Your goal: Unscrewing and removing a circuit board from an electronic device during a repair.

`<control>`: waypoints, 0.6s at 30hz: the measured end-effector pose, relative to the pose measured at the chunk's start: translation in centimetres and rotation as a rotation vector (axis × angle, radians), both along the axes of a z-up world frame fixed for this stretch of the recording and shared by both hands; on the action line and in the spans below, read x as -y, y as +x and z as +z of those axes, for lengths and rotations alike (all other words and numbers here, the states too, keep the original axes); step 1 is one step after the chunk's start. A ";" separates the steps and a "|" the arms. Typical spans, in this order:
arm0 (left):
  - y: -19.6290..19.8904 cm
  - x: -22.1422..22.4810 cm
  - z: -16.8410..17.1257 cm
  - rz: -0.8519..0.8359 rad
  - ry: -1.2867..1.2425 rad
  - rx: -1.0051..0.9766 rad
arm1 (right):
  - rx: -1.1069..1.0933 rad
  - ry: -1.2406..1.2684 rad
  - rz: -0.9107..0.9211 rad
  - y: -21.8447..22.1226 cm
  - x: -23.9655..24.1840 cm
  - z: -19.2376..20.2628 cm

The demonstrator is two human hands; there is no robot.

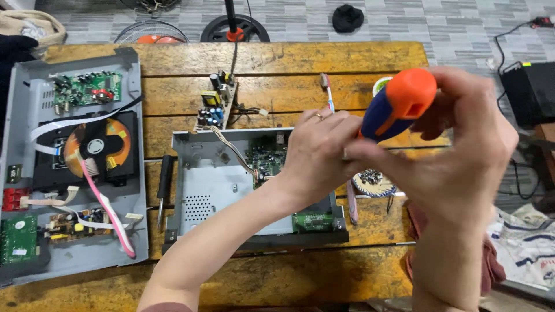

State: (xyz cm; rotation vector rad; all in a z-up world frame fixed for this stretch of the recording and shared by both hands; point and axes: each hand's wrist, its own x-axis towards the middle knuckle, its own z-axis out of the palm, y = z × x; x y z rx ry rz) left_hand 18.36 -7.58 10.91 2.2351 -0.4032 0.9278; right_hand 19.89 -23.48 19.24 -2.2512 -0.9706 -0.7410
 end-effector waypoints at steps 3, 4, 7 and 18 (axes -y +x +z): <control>-0.2 -0.5 1.1 -0.199 -0.047 -0.092 | -0.170 0.138 0.136 0.9 0.1 0.5; 0.0 -1.1 1.3 -0.206 -0.043 -0.089 | -0.166 0.142 0.130 1.4 0.4 0.9; 0.2 -1.9 1.7 -0.602 -0.282 -0.346 | -0.636 0.292 0.289 1.7 1.0 1.8; -0.6 -1.7 2.8 -0.740 -0.380 -0.523 | -0.755 0.338 0.455 0.4 1.0 3.1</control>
